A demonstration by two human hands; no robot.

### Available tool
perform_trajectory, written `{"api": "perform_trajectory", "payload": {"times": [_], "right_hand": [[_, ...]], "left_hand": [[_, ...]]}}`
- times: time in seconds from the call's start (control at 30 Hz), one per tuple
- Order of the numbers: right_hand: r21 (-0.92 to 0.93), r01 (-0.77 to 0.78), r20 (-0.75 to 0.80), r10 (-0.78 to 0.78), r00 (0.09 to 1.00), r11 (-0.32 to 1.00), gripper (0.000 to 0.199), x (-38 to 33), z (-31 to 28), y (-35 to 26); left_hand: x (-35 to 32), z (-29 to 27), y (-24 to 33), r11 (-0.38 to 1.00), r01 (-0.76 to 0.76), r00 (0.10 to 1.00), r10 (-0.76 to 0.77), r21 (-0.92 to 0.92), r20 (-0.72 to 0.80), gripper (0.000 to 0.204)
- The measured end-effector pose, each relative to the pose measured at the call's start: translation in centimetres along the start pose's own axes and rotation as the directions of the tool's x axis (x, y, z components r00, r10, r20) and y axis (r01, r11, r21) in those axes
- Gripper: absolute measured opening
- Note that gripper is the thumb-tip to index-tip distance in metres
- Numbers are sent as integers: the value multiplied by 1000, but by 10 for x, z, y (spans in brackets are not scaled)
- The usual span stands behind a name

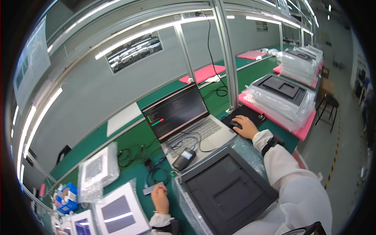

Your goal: Monitoring test software on a laptop and inspecting or positioning electronic/medical display panels on a workbench.

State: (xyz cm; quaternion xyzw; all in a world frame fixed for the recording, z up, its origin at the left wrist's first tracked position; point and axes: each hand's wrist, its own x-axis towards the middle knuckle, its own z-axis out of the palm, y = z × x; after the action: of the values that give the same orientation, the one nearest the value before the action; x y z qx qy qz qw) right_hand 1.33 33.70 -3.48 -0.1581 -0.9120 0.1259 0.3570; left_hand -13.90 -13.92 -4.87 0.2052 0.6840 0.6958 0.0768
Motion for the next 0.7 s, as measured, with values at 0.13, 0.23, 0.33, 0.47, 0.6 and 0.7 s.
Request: {"api": "perform_trajectory", "payload": {"times": [0.13,0.23,0.33,0.47,0.6,0.7], "right_hand": [[3,-33,-18,33,999,999,35,2,1,-4],[-33,-33,-57,31,998,999,33,4,-4,-5],[-60,-46,-85,41,996,997,33,2,-7,-4],[-63,-66,-93,60,994,996,31,3,0,-7],[-99,-75,-111,64,992,992,30,1,-5,-5],[-101,-99,-118,87,989,990,30,2,-6,-6]], "left_hand": [[3,-3,2,1000,-1,1000,1,-23,14,19],[2,1,6,998,35,999,-34,-48,19,19],[2,4,8,994,76,997,-75,-83,19,19],[-1,2,6,996,54,998,-52,-68,19,18],[1,4,5,997,70,998,-70,-28,2,18],[0,4,8,998,48,998,-47,-38,28,19]]}}
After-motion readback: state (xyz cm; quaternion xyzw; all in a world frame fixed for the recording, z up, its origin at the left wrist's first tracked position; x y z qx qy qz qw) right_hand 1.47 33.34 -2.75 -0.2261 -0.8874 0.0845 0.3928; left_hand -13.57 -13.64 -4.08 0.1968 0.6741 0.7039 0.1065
